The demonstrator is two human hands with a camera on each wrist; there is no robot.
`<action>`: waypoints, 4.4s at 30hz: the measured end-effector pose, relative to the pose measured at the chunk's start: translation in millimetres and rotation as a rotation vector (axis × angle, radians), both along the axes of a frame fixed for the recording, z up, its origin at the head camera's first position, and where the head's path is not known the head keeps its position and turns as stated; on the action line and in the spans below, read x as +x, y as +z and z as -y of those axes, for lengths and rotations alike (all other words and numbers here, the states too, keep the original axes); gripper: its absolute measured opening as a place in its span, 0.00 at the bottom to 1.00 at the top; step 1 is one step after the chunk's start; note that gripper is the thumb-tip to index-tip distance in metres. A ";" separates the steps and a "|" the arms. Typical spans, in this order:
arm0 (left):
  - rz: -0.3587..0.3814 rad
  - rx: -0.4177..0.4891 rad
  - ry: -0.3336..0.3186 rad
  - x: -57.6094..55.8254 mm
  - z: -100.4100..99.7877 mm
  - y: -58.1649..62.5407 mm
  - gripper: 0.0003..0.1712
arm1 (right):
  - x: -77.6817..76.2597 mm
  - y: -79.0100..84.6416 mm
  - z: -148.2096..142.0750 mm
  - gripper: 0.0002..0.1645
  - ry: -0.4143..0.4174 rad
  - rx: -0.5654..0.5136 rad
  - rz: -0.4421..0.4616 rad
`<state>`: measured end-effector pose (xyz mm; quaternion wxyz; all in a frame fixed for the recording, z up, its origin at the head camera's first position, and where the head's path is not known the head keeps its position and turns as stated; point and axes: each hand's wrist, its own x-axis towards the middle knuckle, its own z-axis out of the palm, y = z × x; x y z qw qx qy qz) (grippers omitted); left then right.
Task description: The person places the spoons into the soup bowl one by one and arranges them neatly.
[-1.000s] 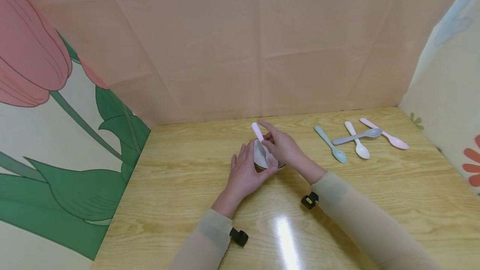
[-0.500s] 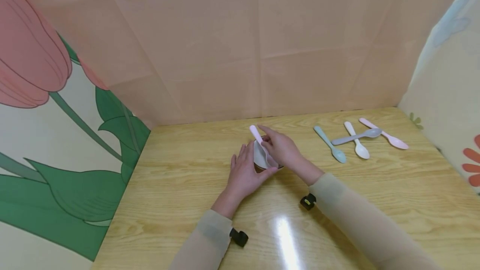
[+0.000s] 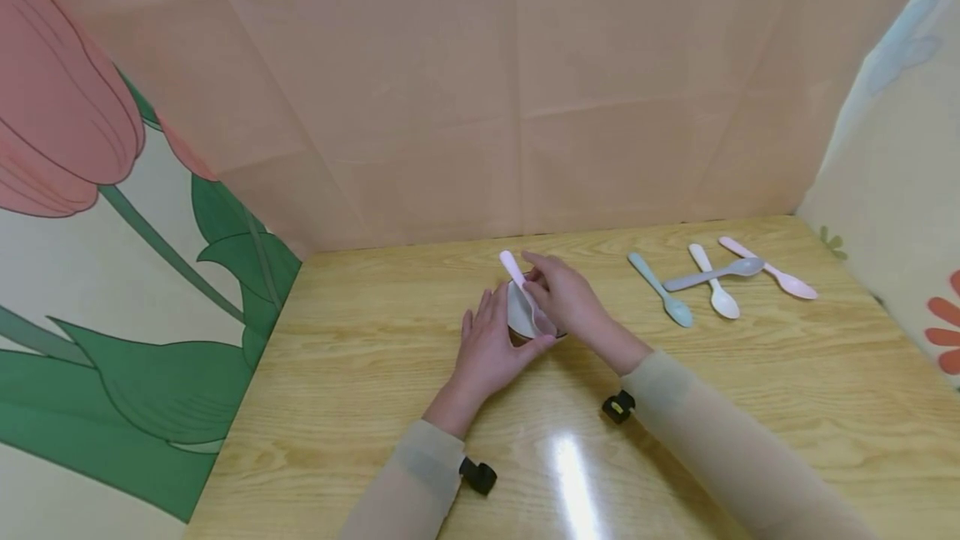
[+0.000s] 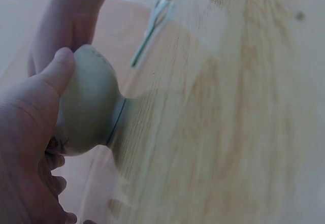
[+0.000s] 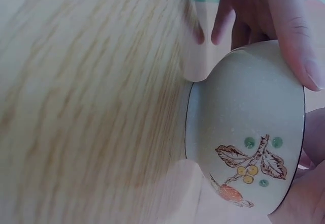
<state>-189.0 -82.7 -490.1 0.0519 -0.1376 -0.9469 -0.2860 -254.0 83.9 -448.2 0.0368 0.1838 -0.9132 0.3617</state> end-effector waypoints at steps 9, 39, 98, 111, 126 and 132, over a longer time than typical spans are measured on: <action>0.008 0.004 0.006 1.2 0.2 0.3 0.65 | 6.1 3.7 -6.0 0.33 -0.029 -0.097 -0.005; 0.015 0.016 0.015 -1.0 -0.8 1.7 0.66 | 18.9 14.2 -76.0 0.38 -0.265 -0.080 -0.115; 0.025 0.032 0.021 -1.9 -1.2 -2.0 0.66 | -7.8 -21.7 -183.9 0.42 -0.263 0.100 0.201; 0.024 0.034 0.024 -0.7 -0.4 -3.7 0.66 | -12.9 -20.8 -179.1 0.40 -0.260 0.188 0.216; 0.003 0.048 0.015 -1.7 -0.6 -4.1 0.65 | -17.2 -22.9 -174.0 0.39 -0.264 0.253 0.203; 0.007 0.043 0.019 -1.5 -0.6 -2.9 0.65 | -18.9 -25.9 -173.8 0.38 -0.265 0.270 0.192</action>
